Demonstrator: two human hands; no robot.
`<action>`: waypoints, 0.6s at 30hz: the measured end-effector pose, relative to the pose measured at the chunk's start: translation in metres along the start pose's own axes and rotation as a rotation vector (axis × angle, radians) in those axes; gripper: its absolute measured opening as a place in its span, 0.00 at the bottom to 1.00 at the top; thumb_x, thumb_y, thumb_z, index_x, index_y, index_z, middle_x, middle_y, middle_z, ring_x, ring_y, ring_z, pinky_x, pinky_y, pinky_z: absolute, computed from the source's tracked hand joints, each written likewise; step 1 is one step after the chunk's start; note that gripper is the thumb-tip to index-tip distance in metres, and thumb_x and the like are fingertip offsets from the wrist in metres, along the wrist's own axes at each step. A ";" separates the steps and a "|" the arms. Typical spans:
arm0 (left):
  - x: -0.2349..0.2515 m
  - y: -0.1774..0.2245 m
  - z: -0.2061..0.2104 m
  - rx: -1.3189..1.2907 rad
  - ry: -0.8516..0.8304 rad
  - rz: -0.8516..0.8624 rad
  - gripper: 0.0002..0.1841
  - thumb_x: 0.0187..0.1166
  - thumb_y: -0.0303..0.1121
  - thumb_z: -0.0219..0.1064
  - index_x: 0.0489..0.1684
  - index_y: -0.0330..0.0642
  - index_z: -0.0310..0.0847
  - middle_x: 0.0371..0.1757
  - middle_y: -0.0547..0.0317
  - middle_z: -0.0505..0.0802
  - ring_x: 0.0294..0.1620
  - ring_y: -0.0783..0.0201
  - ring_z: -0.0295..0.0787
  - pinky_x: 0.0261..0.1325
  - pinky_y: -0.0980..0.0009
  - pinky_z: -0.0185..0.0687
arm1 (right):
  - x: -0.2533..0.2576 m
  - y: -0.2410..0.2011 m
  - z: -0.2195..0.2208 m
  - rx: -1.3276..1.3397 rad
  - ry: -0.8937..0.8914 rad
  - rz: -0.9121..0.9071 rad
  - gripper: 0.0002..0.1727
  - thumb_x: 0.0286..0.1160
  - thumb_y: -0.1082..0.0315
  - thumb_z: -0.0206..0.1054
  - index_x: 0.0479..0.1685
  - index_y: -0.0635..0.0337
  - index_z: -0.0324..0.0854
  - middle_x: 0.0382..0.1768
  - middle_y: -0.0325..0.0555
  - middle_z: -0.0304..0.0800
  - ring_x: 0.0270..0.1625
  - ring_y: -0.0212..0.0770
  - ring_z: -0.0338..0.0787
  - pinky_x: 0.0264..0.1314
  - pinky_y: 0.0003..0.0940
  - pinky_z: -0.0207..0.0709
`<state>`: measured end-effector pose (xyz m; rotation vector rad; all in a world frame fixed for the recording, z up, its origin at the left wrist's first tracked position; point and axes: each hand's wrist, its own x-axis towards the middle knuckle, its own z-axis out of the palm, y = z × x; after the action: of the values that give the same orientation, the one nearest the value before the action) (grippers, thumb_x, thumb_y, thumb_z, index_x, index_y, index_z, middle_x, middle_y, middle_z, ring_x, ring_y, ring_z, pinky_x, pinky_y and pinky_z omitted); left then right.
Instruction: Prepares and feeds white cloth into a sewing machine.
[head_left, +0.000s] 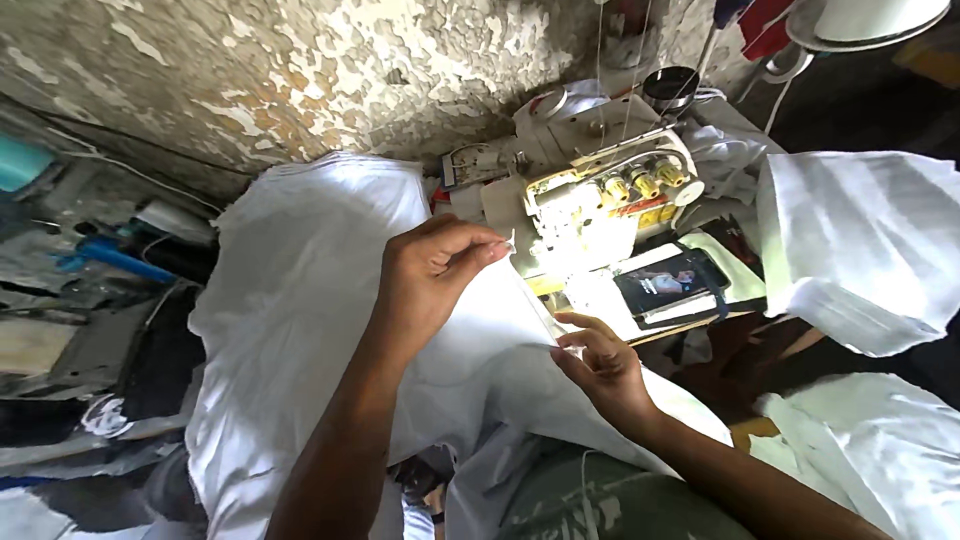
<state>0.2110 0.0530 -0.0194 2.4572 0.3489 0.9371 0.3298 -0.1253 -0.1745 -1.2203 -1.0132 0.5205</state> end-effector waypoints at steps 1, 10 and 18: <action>0.000 0.000 0.000 -0.004 -0.001 0.005 0.06 0.78 0.28 0.70 0.39 0.33 0.91 0.36 0.65 0.89 0.40 0.87 0.82 0.47 0.92 0.76 | 0.000 0.001 0.000 -0.011 0.010 0.003 0.08 0.74 0.70 0.69 0.41 0.66 0.88 0.66 0.51 0.85 0.39 0.13 0.79 0.37 0.08 0.70; 0.001 0.013 0.003 0.018 -0.013 0.023 0.06 0.78 0.28 0.71 0.39 0.34 0.92 0.34 0.65 0.88 0.38 0.87 0.80 0.45 0.92 0.74 | -0.011 -0.001 0.013 0.228 0.159 0.163 0.03 0.72 0.73 0.72 0.38 0.65 0.88 0.56 0.43 0.87 0.43 0.17 0.85 0.39 0.11 0.79; -0.005 0.047 0.017 0.198 -0.095 0.039 0.09 0.81 0.34 0.69 0.42 0.41 0.93 0.33 0.64 0.87 0.32 0.81 0.79 0.36 0.87 0.70 | -0.007 0.042 0.035 0.150 0.267 0.041 0.07 0.80 0.68 0.67 0.39 0.65 0.84 0.68 0.50 0.78 0.41 0.18 0.82 0.44 0.13 0.78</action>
<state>0.2224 0.0049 -0.0084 2.6867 0.3786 0.8326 0.3045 -0.0997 -0.2159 -1.1437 -0.7119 0.4429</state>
